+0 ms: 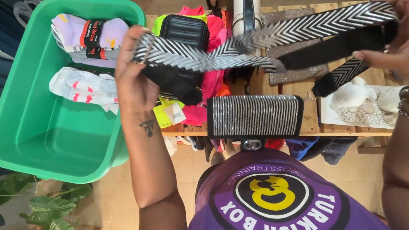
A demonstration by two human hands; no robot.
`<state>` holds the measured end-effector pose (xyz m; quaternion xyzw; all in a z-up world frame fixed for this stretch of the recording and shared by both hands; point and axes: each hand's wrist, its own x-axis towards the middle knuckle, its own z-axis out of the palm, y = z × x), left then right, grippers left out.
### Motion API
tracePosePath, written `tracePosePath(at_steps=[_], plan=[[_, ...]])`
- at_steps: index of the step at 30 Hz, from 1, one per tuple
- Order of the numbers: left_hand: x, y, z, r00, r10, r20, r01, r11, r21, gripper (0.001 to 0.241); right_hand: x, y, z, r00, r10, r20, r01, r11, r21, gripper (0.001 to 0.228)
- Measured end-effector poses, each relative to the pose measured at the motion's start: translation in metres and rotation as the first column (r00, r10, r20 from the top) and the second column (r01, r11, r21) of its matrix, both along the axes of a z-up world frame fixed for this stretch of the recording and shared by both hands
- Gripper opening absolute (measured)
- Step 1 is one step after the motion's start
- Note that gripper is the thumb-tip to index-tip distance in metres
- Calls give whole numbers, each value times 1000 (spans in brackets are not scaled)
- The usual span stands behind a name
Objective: The person is organizing and inspecting various small bags, clutches, and purses on a wooden display table.
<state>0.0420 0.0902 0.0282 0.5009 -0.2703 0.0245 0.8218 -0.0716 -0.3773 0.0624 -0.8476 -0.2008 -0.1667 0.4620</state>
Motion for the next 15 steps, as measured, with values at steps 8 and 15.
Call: tracePosePath(at_steps=[8,15], plan=[[15,28,-41,986,-153,-70,106,889,-445,74,-21,-15,-17,994,-94,-49,97,993,72,66],[27,53,-89,999,38,-37,-51,866,-497,38,-8,-64,-82,997,-74,-29,76,779,622,35]])
